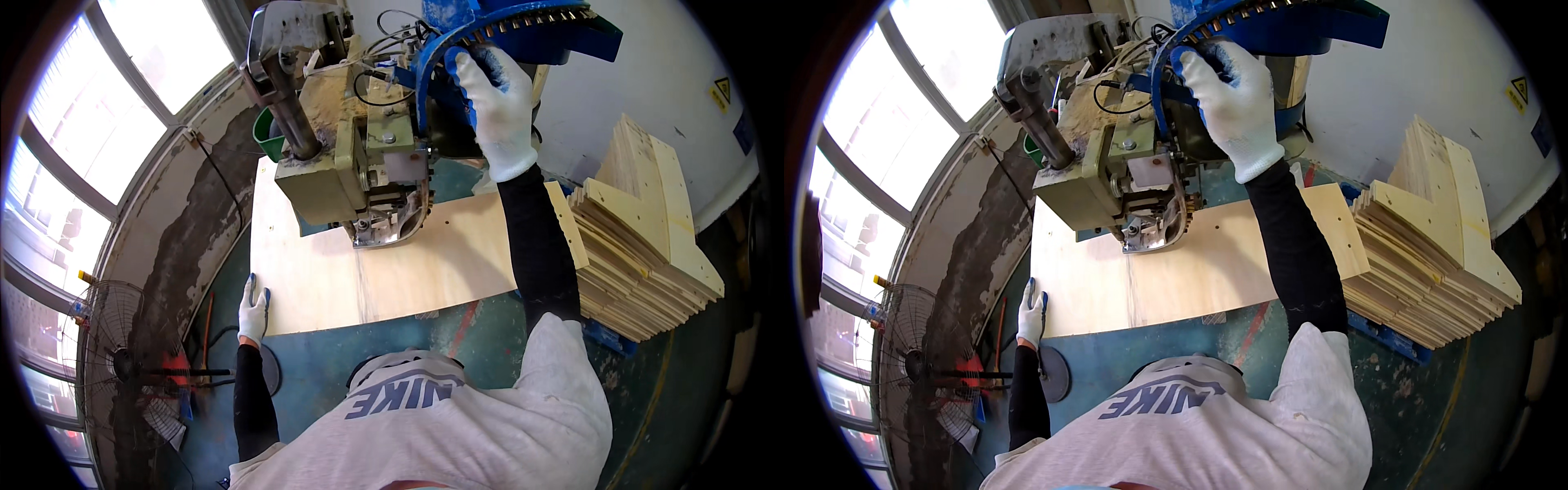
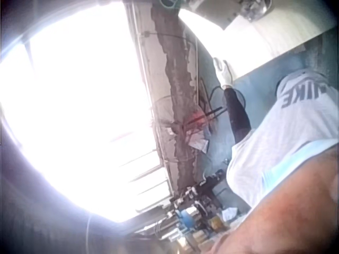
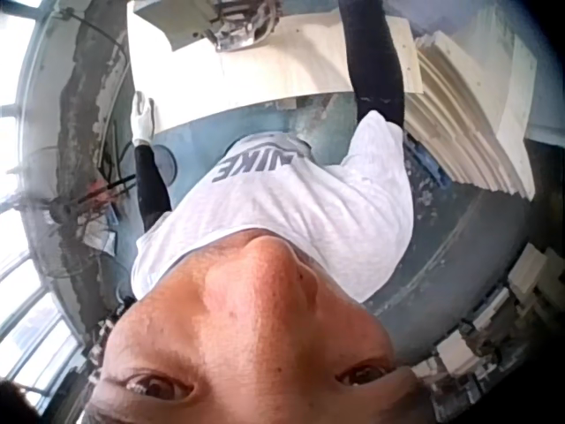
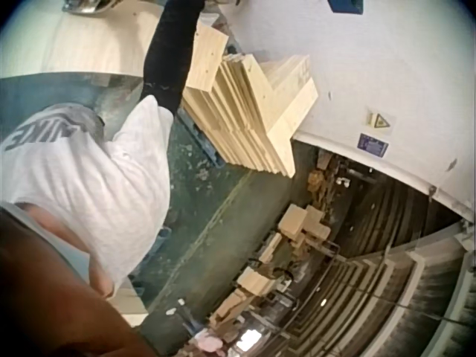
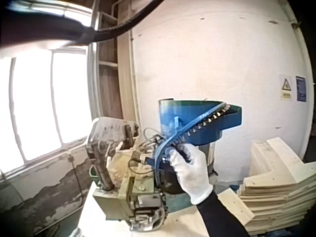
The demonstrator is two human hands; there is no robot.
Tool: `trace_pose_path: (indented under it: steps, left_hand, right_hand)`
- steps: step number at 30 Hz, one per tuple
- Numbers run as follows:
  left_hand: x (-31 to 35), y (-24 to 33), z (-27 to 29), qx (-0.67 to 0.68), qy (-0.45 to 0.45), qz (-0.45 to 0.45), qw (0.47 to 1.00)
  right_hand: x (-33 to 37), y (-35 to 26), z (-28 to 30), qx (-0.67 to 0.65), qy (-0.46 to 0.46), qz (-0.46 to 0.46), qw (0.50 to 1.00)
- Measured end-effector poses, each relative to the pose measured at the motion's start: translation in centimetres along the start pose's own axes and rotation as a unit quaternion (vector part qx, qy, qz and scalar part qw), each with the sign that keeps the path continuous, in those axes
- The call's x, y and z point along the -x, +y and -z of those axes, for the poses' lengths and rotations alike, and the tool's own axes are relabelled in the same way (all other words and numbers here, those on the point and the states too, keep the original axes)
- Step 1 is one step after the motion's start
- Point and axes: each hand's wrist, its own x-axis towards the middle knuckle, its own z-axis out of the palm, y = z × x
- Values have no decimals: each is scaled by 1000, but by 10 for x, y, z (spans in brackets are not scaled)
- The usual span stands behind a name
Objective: The person uses a pneumatic stapling machine to join L-shaped plywood panels, inserting a metal staple into pre-marked locations on each piece before stacking them on a nearby pallet.
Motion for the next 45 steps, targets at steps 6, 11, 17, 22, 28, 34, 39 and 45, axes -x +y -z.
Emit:
trace_pose_path:
  steps: [6,11,17,22,28,34,39,45]
  left_hand:
    - [4,7,1,-16,0,8,1000]
    - [4,4,4,-5,-3,17,1000]
    - [2,8,2,-16,-5,8,1000]
    - [0,8,0,-21,-7,3,1000]
    - [-1,20,-1,-54,-12,4,998]
    - [-9,3,10,31,-13,2,999]
    - [-14,14,10,-45,-34,3,998]
    - [-24,11,8,5,-48,6,999]
  right_hand:
    - [-1,4,-13,-63,94,43,993]
    - [-5,-5,-1,-2,52,56,997]
    - [5,-7,9,122,-43,24,991]
    - [43,-6,34,124,87,39,988]
    - [129,14,117,187,264,-6,946]
    - [258,27,197,379,494,-98,776]
    - [336,29,182,23,527,-340,778]
    - [338,51,155,-159,436,-380,800]
